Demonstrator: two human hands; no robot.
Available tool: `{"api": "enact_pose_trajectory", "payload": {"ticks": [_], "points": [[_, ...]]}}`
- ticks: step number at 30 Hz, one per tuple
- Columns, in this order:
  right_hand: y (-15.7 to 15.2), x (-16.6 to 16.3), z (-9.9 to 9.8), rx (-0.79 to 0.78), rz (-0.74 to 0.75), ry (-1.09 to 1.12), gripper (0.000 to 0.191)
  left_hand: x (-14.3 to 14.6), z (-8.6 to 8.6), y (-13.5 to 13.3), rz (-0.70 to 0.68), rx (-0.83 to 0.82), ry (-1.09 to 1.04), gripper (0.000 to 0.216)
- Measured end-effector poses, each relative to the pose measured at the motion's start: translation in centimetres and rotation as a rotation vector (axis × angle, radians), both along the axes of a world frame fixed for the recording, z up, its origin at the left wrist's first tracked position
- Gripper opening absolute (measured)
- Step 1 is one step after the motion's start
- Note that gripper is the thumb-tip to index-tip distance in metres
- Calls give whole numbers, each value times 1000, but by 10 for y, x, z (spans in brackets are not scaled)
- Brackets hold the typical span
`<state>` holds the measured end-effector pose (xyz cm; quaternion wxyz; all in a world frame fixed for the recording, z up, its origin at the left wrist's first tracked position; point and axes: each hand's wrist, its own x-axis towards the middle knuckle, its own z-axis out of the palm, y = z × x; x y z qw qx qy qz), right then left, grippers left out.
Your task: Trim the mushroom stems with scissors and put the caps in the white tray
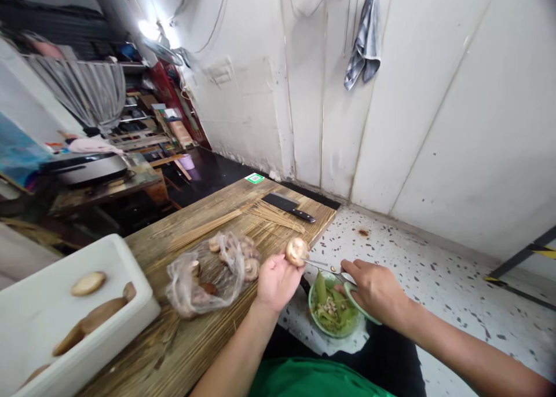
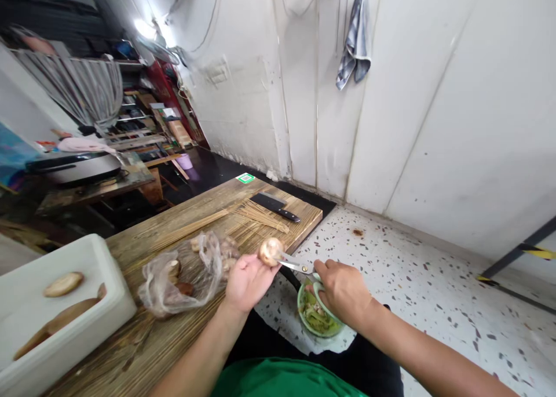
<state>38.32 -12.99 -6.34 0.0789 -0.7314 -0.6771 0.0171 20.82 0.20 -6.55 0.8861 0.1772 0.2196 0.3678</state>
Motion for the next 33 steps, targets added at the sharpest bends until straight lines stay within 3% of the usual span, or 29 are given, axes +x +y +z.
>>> {"api": "enact_pose_trajectory", "payload": {"ticks": [11, 16, 28, 33], "points": [[-1, 22, -5, 139, 22, -158, 30, -7, -16, 7, -297, 76, 164, 35], [-4, 34, 5, 107, 49, -89, 33, -12, -8, 9, -137, 266, 94, 44], [11, 26, 29, -64, 77, -125, 42, 1, -4, 3, -55, 330, 70, 44], [15, 13, 32, -85, 9, -174, 48, 21, -9, -7, 130, 411, 101, 45]]}}
